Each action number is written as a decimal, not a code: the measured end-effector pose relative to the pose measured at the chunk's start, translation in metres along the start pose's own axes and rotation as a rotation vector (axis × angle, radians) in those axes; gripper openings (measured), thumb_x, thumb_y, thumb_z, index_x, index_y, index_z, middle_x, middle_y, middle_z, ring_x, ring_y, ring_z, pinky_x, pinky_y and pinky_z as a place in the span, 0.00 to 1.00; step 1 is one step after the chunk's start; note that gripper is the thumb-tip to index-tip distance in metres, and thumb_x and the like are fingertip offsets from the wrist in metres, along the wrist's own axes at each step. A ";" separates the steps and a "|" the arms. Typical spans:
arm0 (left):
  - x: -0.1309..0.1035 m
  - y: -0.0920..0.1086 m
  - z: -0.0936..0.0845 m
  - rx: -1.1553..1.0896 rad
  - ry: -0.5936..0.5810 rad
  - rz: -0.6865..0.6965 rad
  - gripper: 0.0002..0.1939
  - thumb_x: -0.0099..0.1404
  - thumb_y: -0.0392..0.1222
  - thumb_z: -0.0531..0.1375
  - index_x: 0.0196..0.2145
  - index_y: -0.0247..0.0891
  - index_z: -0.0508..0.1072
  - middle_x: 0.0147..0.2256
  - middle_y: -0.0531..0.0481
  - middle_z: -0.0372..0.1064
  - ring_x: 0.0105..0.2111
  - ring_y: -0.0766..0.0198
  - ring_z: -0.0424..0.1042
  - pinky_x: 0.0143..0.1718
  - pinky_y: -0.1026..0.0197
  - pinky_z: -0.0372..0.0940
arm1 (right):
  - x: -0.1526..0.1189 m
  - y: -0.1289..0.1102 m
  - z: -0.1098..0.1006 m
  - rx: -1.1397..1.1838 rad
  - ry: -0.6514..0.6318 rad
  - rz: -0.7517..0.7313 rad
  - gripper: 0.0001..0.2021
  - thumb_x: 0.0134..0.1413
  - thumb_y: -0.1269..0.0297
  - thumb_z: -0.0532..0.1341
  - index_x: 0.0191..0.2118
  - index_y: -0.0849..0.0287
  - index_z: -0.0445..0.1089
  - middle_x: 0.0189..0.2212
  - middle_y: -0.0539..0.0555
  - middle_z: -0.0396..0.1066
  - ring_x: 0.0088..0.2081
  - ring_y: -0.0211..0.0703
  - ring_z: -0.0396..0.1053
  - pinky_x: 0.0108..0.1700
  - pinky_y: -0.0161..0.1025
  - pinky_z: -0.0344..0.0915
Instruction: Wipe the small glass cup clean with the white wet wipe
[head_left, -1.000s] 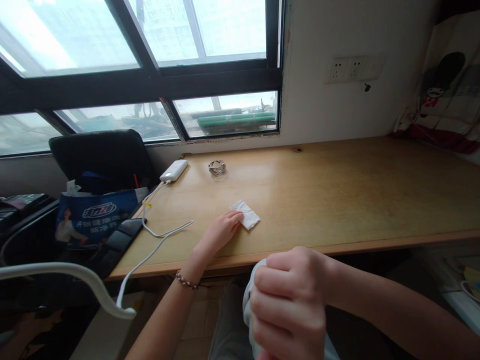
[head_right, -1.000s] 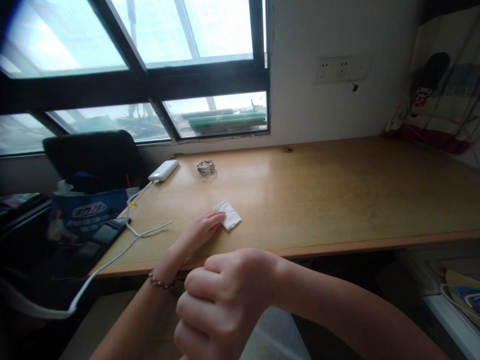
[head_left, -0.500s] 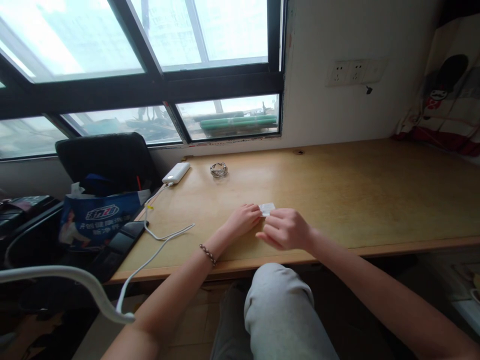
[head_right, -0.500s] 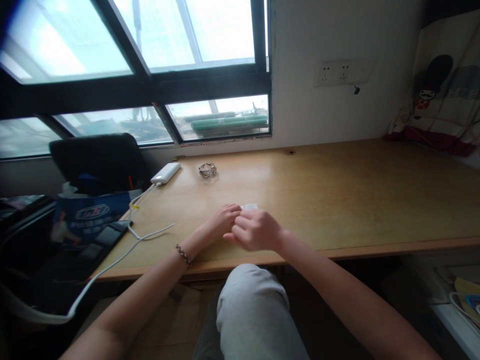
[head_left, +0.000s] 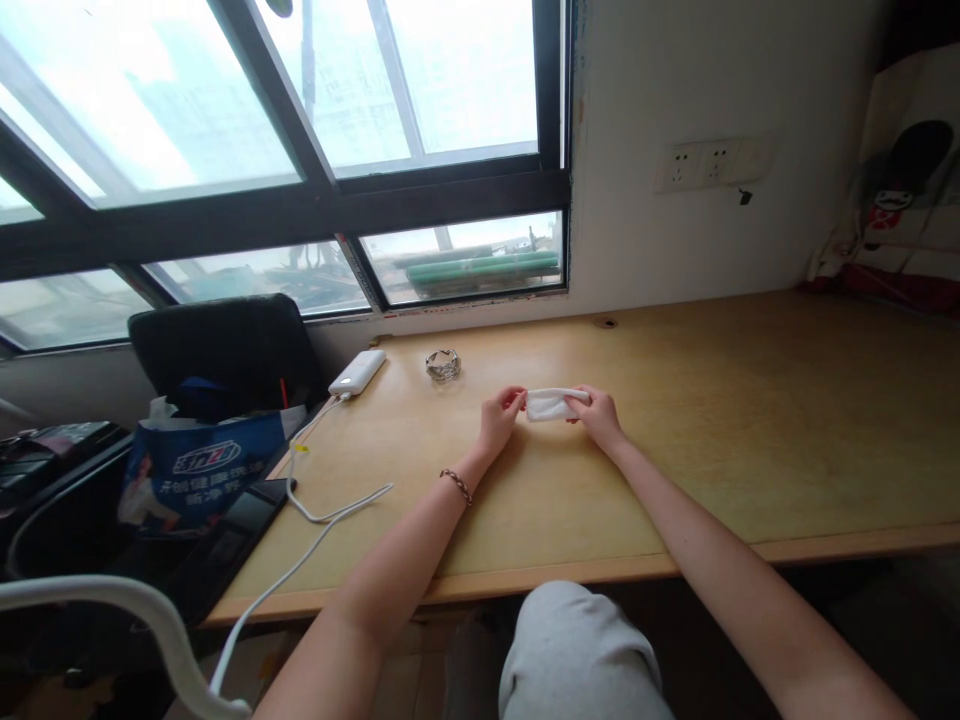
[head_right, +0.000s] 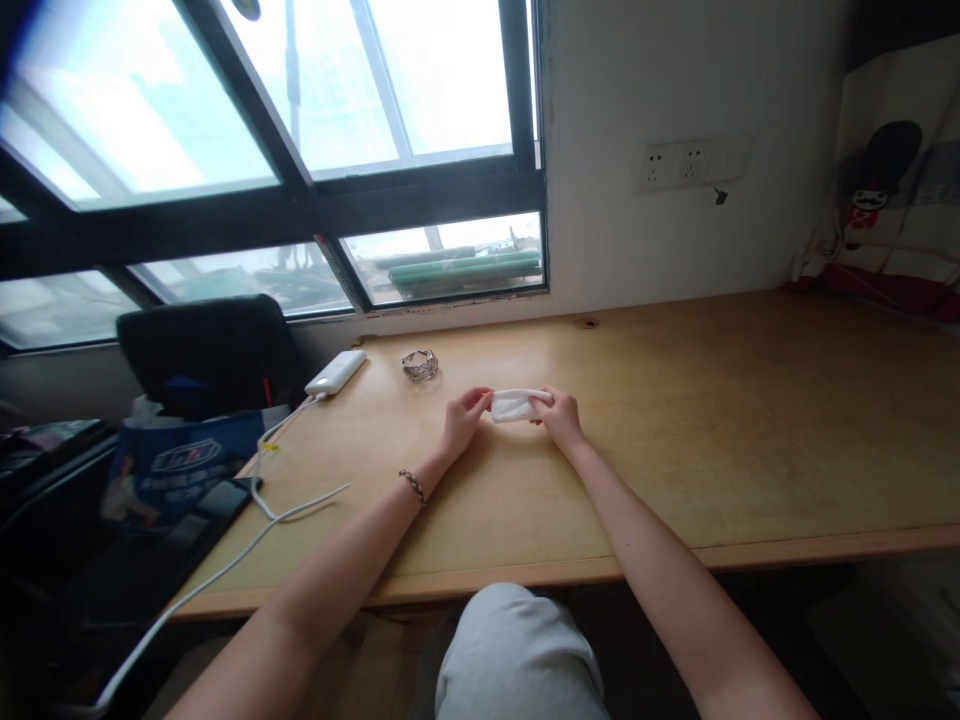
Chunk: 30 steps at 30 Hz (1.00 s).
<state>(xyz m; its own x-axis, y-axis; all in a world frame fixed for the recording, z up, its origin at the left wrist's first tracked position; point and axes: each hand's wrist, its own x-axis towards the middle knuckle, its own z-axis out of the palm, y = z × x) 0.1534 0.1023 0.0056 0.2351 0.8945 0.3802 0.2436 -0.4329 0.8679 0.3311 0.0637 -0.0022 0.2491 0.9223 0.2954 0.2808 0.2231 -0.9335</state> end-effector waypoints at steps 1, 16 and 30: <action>0.001 -0.002 -0.001 -0.087 0.007 -0.052 0.16 0.56 0.50 0.54 0.33 0.34 0.70 0.26 0.46 0.69 0.27 0.64 0.68 0.31 0.62 0.62 | 0.002 0.002 -0.003 0.102 0.032 0.059 0.12 0.42 0.57 0.58 0.27 0.63 0.67 0.17 0.49 0.66 0.17 0.36 0.64 0.19 0.33 0.62; -0.017 0.010 0.003 -0.401 -0.291 -0.346 0.18 0.49 0.50 0.60 0.32 0.32 0.69 0.24 0.50 0.67 0.19 0.72 0.63 0.20 0.69 0.57 | -0.011 0.000 -0.003 0.307 -0.009 0.143 0.17 0.37 0.56 0.62 0.32 0.64 0.66 0.23 0.51 0.67 0.21 0.35 0.64 0.19 0.31 0.62; -0.023 0.024 0.014 -0.378 -0.426 -0.383 0.18 0.50 0.50 0.60 0.28 0.30 0.71 0.21 0.51 0.65 0.19 0.73 0.59 0.18 0.70 0.51 | -0.007 0.001 -0.006 0.475 0.021 0.134 0.13 0.33 0.59 0.65 0.27 0.61 0.68 0.24 0.50 0.69 0.25 0.36 0.66 0.27 0.35 0.65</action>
<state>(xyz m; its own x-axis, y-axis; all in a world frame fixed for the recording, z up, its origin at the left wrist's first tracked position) 0.1673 0.0694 0.0131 0.5662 0.8215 -0.0672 0.0560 0.0430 0.9975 0.3349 0.0552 -0.0039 0.2739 0.9474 0.1656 -0.2075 0.2263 -0.9517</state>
